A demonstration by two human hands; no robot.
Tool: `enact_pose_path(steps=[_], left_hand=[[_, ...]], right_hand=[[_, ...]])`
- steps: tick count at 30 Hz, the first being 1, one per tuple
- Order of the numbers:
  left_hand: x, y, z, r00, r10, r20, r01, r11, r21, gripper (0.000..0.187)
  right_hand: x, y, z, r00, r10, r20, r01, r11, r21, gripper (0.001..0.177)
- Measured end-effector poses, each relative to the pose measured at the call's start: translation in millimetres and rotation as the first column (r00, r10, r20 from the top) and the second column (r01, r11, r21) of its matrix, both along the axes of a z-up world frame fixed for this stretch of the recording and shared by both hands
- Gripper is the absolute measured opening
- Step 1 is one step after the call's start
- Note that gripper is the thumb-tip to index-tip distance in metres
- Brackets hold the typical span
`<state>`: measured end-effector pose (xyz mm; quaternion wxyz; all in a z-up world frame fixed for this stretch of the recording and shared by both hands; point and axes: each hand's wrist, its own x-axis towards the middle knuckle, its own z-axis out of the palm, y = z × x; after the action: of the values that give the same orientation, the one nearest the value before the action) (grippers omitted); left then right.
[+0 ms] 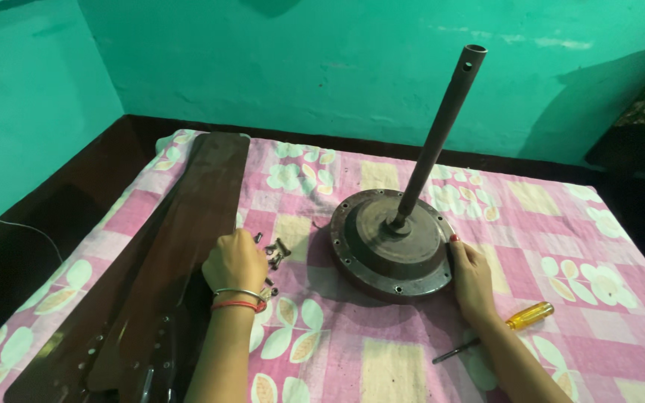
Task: The person assembles a ceiling fan motor by inserting a metal rod into the motor housing, aligning the stator and rotor, and securing the assembly with screws using a screwdriver. The person handles the motor housing, metal rod, and screws throughout the process.
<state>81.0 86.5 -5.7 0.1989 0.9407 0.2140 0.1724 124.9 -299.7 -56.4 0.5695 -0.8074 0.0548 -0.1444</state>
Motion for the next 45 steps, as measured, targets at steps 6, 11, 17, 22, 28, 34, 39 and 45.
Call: enact_pose_path(steps=[6, 11, 17, 22, 28, 34, 39, 45], left_hand=[[-8, -14, 20, 0.994, -0.002, 0.107, 0.011, 0.996, -0.091, 0.013], [-12, -54, 46, 0.809, -0.176, 0.561, 0.476, 0.755, -0.45, 0.013], [-39, -135, 46, 0.643, -0.37, 0.67, 0.761, 0.409, -0.504, 0.011], [-48, -151, 46, 0.626, -0.384, 0.679, 0.77, 0.441, -0.461, 0.012], [-65, -174, 39, 0.477, -0.434, 0.764, 0.772, 0.622, -0.128, 0.023], [-99, -216, 8, 0.239, -0.848, 0.473, 0.882, 0.394, 0.26, 0.025], [-96, -241, -23, 0.207, -0.93, 0.303, 0.897, 0.304, 0.322, 0.017], [-88, -220, -14, 0.444, -0.891, 0.094, 0.861, 0.453, 0.233, 0.026]], right_hand=[[-16, 16, 26, 0.89, -0.033, 0.455, 0.12, 0.979, -0.163, 0.032], [-35, 32, 63, 0.79, 0.165, 0.591, -0.04, 0.975, -0.219, 0.018], [-46, 47, 85, 0.789, 0.541, 0.29, -0.579, 0.813, 0.059, 0.027], [-45, 35, 95, 0.735, 0.648, 0.202, -0.667, 0.744, 0.042, 0.026], [-31, 11, 83, 0.754, 0.631, 0.181, -0.647, 0.762, 0.038, 0.029], [-1, -23, 46, 0.897, 0.327, 0.297, -0.418, 0.848, 0.326, 0.028], [14, -59, 20, 0.972, 0.168, 0.163, -0.228, 0.837, 0.497, 0.031], [21, -89, 13, 0.987, 0.145, 0.069, -0.161, 0.869, 0.469, 0.032]])
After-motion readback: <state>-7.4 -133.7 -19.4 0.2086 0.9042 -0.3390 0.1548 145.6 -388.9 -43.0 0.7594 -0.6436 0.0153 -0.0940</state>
